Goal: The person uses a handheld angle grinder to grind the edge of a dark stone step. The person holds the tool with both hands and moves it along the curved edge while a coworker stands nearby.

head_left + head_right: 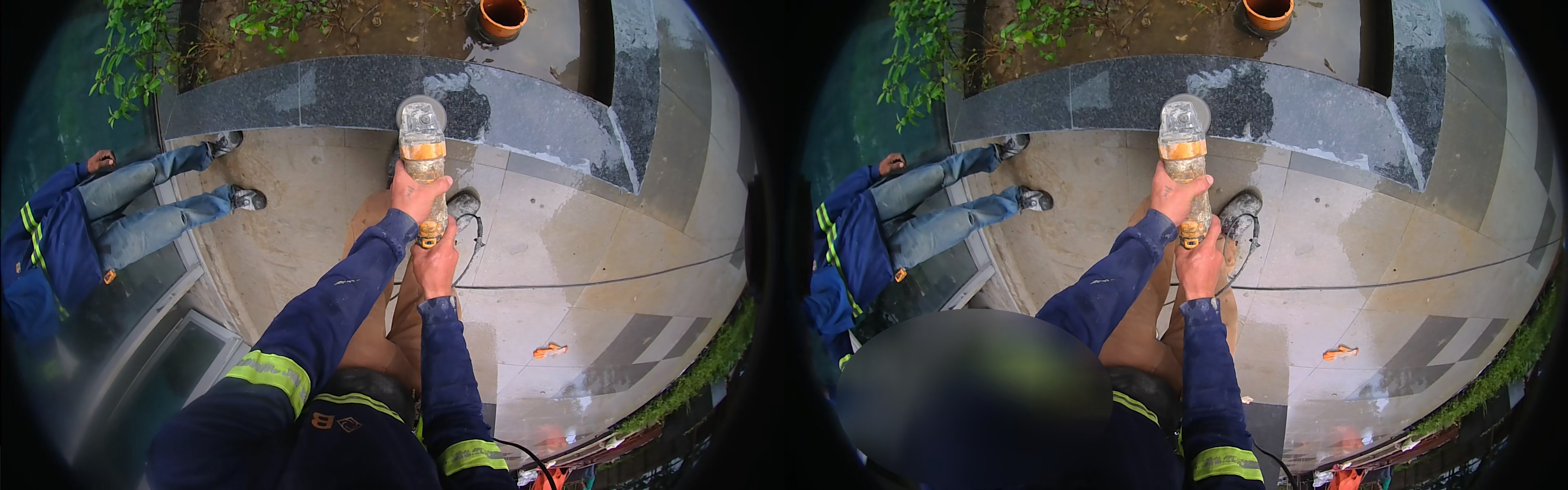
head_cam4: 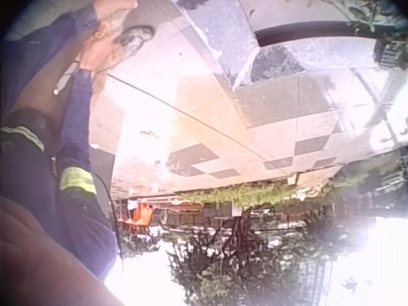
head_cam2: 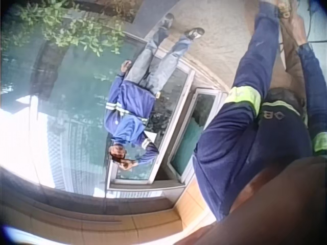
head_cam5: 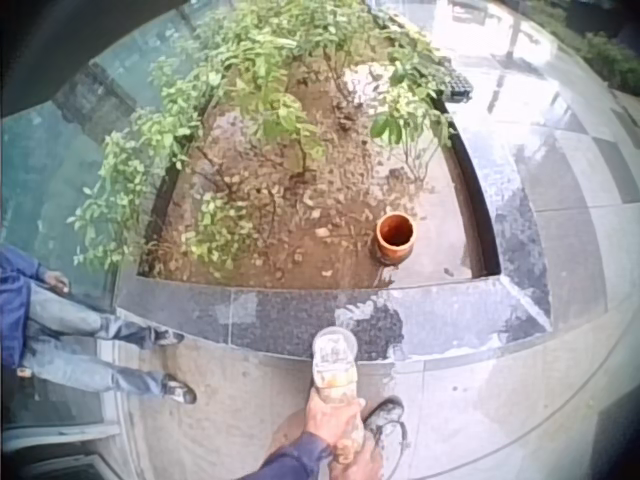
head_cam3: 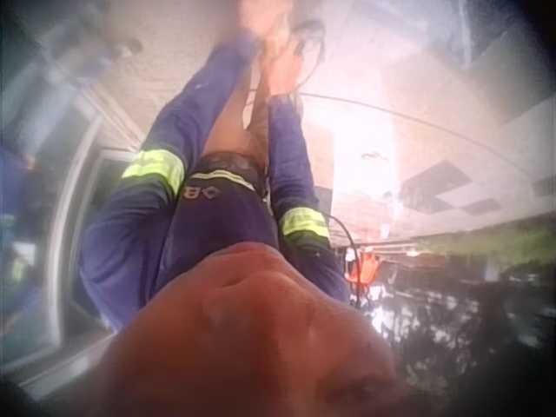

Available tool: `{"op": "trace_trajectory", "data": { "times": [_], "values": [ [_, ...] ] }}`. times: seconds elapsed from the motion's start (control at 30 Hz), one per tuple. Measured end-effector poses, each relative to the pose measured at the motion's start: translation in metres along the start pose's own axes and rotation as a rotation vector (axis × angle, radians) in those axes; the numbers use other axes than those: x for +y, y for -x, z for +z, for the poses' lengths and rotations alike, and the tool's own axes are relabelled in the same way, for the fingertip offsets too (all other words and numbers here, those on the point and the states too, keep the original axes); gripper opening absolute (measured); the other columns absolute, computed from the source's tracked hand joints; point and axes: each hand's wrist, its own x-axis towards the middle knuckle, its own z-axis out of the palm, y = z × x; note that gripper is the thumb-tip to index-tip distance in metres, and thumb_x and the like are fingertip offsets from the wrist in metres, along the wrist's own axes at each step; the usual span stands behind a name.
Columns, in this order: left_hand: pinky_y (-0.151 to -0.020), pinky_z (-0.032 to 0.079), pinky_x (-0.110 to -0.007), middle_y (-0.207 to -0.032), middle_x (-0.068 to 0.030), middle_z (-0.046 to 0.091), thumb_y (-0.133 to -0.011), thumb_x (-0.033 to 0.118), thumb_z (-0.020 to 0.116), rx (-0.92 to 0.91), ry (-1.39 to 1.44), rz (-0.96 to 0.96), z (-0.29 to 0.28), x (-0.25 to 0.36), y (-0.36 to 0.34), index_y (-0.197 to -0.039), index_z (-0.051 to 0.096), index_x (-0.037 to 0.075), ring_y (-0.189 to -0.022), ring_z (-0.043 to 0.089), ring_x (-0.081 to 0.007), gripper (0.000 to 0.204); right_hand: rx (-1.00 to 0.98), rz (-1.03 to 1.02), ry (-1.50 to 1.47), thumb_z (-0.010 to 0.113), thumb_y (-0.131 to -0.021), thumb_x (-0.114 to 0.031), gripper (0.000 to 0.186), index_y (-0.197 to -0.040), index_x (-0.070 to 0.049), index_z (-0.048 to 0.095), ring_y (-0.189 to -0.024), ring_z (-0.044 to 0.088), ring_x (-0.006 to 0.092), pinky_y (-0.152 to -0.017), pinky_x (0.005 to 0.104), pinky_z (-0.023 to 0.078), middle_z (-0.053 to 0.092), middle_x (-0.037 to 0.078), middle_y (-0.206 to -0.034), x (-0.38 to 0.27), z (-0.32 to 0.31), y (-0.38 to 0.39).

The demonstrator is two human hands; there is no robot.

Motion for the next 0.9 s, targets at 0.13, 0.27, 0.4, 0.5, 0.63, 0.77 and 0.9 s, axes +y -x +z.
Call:
{"op": "trace_trajectory", "data": {
  "times": [0.13,0.27,0.4,0.5,0.63,0.77,0.9],
  "values": [
    [-0.084,0.055,-0.034,-0.109,-0.0103,0.066,-0.075,0.008,0.084,-0.015,0.031,-0.032,0.006,0.000,0.011,-0.125,0.050,-0.001,-0.095,0.066,-0.0181,0.062,0.037,0.005,-0.016,0.072,-0.078,-0.006,0.079,-0.147,-0.002,0.032,-0.091,0.065,0.0521,-0.076,0.0545,0.051,0.067,0.033,-0.094,0.009,0.003,0.009],
    [-0.086,0.055,-0.034,-0.110,-0.0108,0.066,-0.075,0.011,0.085,-0.043,-0.054,-0.029,0.008,0.006,0.004,-0.125,0.050,-0.002,-0.096,0.065,-0.0189,0.063,0.071,-0.030,-0.017,0.072,-0.078,-0.005,0.079,-0.146,-0.003,0.033,-0.092,0.065,0.0519,-0.076,0.0542,0.051,0.066,0.033,-0.095,0.011,0.004,0.003],
    [-0.085,0.055,-0.033,-0.109,-0.0103,0.065,-0.075,0.009,0.084,-0.015,-0.019,0.025,0.006,0.009,-0.004,-0.125,0.049,-0.001,-0.095,0.065,-0.0180,0.062,0.044,-0.029,0.011,0.071,-0.078,-0.005,0.077,-0.145,-0.005,0.034,-0.089,0.064,0.0529,-0.074,0.0556,0.051,0.067,0.033,-0.091,0.000,0.001,-0.005],
    [-0.084,0.055,-0.033,-0.108,-0.0098,0.065,-0.076,0.008,0.084,0.018,-0.003,0.067,0.003,0.001,-0.009,-0.125,0.049,-0.001,-0.094,0.066,-0.0178,0.061,0.014,-0.042,0.006,0.070,-0.078,-0.005,0.076,-0.145,-0.005,0.033,-0.087,0.064,0.0537,-0.073,0.0567,0.051,0.067,0.033,-0.089,-0.001,0.001,-0.008],
    [-0.083,0.056,-0.034,-0.108,-0.0095,0.065,-0.076,0.008,0.084,0.017,0.012,-0.002,0.003,0.003,0.006,-0.126,0.049,0.000,-0.093,0.066,-0.0181,0.061,-0.010,-0.026,0.005,0.070,-0.078,-0.005,0.078,-0.146,-0.005,0.032,-0.087,0.064,0.0541,-0.073,0.0571,0.051,0.067,0.034,-0.090,0.003,-0.004,0.001],
    [-0.089,0.054,-0.036,-0.112,-0.0146,0.066,-0.072,0.015,0.087,-0.006,0.025,-0.050,0.006,0.002,0.008,-0.126,0.047,-0.004,-0.099,0.066,-0.0223,0.069,0.028,-0.027,-0.004,0.070,-0.079,-0.005,0.080,-0.148,-0.005,0.030,-0.087,0.064,0.0536,-0.074,0.0569,0.051,0.067,0.034,-0.091,0.009,-0.002,0.005],
    [-0.092,0.053,-0.038,-0.115,-0.0179,0.066,-0.070,0.019,0.088,-0.005,-0.007,0.004,0.006,0.005,-0.004,-0.126,0.048,-0.006,-0.102,0.066,-0.0251,0.073,0.037,-0.055,0.007,0.071,-0.079,-0.005,0.078,-0.146,-0.005,0.031,-0.087,0.065,0.0532,-0.073,0.0561,0.051,0.067,0.034,-0.091,0.004,0.000,-0.003]
  ]
}}
